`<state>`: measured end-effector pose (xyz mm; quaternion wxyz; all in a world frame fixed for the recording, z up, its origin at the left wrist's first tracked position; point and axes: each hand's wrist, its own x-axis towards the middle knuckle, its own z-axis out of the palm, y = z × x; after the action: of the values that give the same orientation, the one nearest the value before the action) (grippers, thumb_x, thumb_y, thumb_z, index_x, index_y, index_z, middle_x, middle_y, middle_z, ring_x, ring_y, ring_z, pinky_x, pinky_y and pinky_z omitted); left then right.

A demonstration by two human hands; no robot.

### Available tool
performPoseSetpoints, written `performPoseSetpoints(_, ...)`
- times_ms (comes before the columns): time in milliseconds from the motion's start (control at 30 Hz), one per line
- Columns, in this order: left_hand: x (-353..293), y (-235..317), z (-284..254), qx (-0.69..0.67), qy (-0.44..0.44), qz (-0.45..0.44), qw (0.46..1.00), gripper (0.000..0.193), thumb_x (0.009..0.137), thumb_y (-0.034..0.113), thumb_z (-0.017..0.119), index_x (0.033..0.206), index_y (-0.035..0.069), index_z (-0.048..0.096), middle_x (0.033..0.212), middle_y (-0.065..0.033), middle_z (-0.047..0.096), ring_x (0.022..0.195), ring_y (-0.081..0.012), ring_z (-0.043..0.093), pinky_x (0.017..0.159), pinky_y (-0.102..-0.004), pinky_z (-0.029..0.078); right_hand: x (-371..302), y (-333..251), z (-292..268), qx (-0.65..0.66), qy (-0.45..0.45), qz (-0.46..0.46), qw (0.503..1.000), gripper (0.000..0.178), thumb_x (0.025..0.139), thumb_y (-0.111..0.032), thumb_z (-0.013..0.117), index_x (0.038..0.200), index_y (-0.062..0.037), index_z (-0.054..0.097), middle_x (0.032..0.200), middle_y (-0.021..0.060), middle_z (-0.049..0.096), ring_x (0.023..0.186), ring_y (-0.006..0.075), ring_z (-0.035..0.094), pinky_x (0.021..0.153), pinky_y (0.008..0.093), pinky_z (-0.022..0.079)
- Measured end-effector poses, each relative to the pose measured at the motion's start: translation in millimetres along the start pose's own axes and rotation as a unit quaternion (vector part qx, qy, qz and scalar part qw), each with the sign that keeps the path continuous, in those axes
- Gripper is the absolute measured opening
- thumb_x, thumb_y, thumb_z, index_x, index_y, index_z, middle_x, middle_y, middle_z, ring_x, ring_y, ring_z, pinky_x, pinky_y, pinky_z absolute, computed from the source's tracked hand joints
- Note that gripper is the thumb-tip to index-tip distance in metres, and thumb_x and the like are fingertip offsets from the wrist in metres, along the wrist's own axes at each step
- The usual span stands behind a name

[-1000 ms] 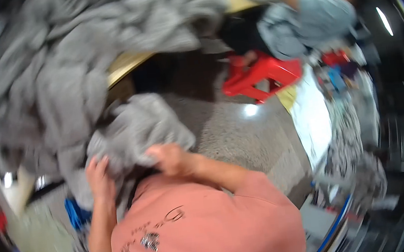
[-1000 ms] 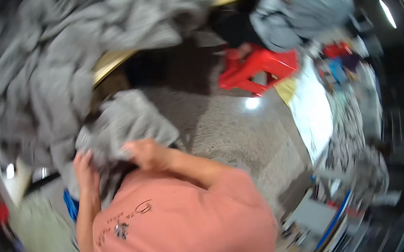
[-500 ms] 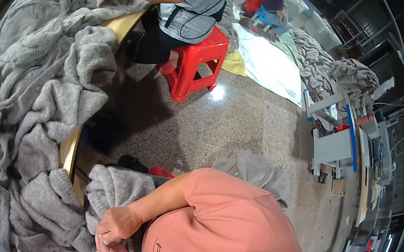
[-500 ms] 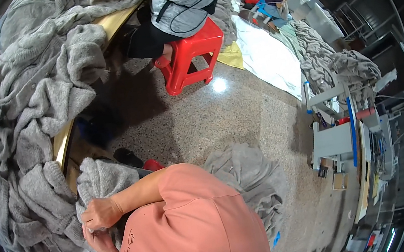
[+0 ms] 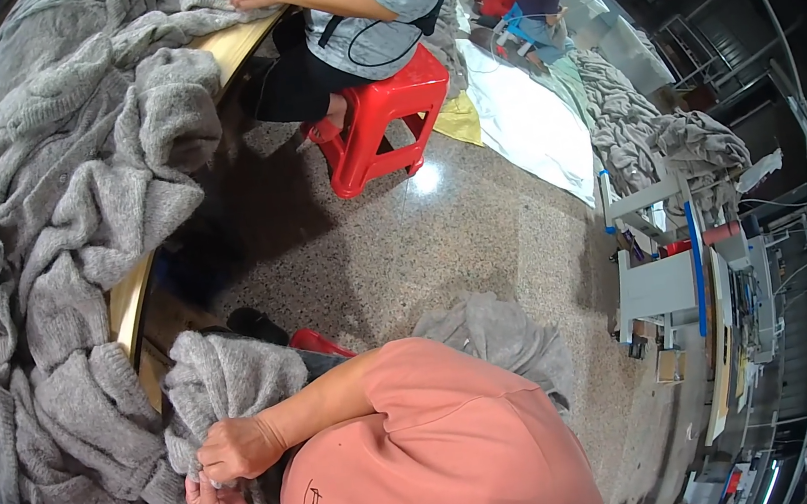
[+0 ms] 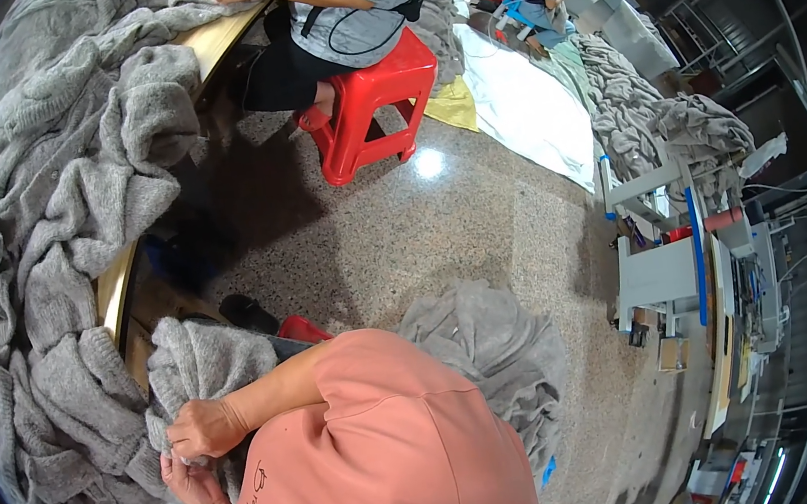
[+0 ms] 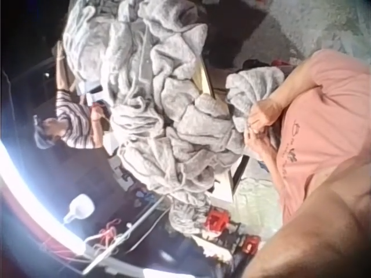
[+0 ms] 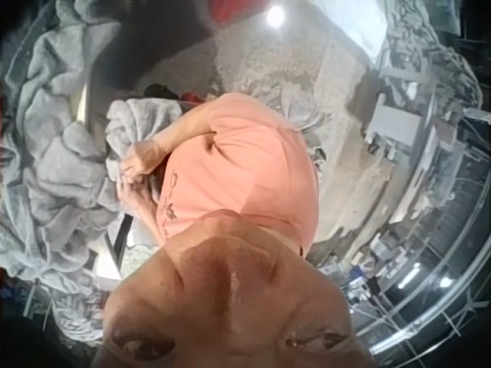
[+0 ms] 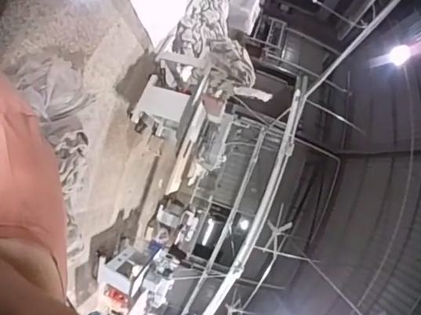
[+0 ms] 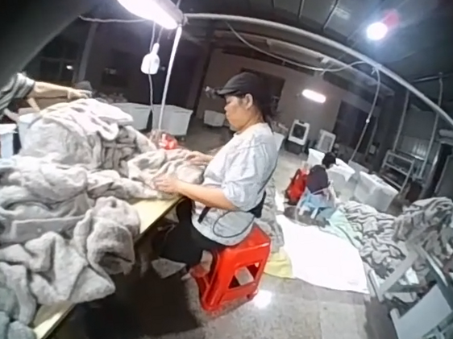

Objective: Inspecting and folding large knitted fabric pieces on a factory work table.

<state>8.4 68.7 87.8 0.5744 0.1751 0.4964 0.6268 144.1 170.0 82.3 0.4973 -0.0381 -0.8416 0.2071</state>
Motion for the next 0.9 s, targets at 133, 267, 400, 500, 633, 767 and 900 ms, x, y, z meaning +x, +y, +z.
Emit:
performPoseSetpoints(133, -5, -1, 0, 0.029, 0.038, 0.027, 0.999, 0.015, 0.084, 0.008, 0.054, 0.098, 0.001, 0.053, 0.089, -0.0057, 0.061, 0.074, -0.0116, 0.059, 0.065, -0.0244, 0.047, 1, -2, 4, 0.073, -0.034, 0.028, 0.996, 0.012, 0.067, -0.011, 0.055, 0.064, -0.0052, 0.045, 0.065, 0.0065, 0.044, 0.054, 0.0227, 0.05, 0.045, 0.0343, 0.039)
performPoseSetpoints(267, -7, -5, 2, 0.088, 0.079, 0.084, 0.989, 0.008, 0.081, 0.003, 0.055, 0.089, 0.002, 0.056, 0.082, -0.0014, 0.059, 0.067, -0.007, 0.055, 0.058, -0.0209, 0.043, 11, -2, -4, 0.153, -0.082, 0.128, 0.977, 0.007, 0.066, -0.007, 0.055, 0.07, -0.0046, 0.051, 0.076, 0.0104, 0.051, 0.064, 0.0283, 0.055, 0.052, 0.037, 0.044)
performPoseSetpoints(400, -8, -1, 6, 0.169, 0.109, 0.139, 0.97, 0.008, 0.073, -0.004, 0.056, 0.076, 0.001, 0.061, 0.07, 0.0028, 0.056, 0.062, -0.0028, 0.046, 0.055, -0.0182, 0.038, 16, 3, 1, 0.238, -0.099, 0.209, 0.943, 0.011, 0.069, -0.003, 0.053, 0.08, -0.0036, 0.051, 0.089, 0.0134, 0.053, 0.074, 0.0338, 0.055, 0.06, 0.0401, 0.045)
performPoseSetpoints(500, -15, 2, 5, 0.209, 0.136, 0.137, 0.959, 0.008, 0.074, -0.005, 0.055, 0.077, 0.0, 0.061, 0.066, 0.0028, 0.056, 0.06, -0.0031, 0.047, 0.053, -0.019, 0.038, 19, 9, 3, 0.277, -0.185, 0.266, 0.905, 0.012, 0.071, -0.003, 0.051, 0.082, -0.0028, 0.049, 0.09, 0.0157, 0.055, 0.077, 0.0367, 0.055, 0.064, 0.0428, 0.043)
performPoseSetpoints(633, -27, 13, 18, 0.226, 0.141, 0.141, 0.954, 0.008, 0.075, -0.005, 0.054, 0.076, -0.001, 0.061, 0.064, 0.0017, 0.056, 0.057, -0.0035, 0.046, 0.05, -0.0194, 0.038, 26, 7, -1, 0.318, -0.24, 0.332, 0.855, 0.011, 0.072, -0.004, 0.051, 0.083, -0.0013, 0.05, 0.087, 0.0183, 0.056, 0.079, 0.0379, 0.054, 0.066, 0.0448, 0.042)
performPoseSetpoints(767, -30, 4, 12, 0.293, 0.136, 0.161, 0.933, 0.009, 0.075, -0.005, 0.053, 0.077, -0.001, 0.061, 0.061, -0.0001, 0.056, 0.054, -0.0055, 0.048, 0.049, -0.0212, 0.039, 15, 5, 0, 0.247, -0.306, 0.291, 0.872, 0.011, 0.072, -0.007, 0.052, 0.081, -0.0016, 0.05, 0.074, 0.0193, 0.055, 0.073, 0.0391, 0.054, 0.062, 0.0452, 0.041)
performPoseSetpoints(900, -27, 2, 13, 0.392, 0.154, 0.216, 0.881, 0.014, 0.07, -0.007, 0.052, 0.078, -0.002, 0.061, 0.063, -0.0097, 0.058, 0.053, -0.015, 0.053, 0.049, -0.0268, 0.042, 4, -2, 8, 0.188, -0.242, 0.304, 0.902, 0.007, 0.07, -0.007, 0.053, 0.074, -0.0028, 0.048, 0.067, 0.0175, 0.053, 0.067, 0.0393, 0.053, 0.056, 0.0448, 0.041)
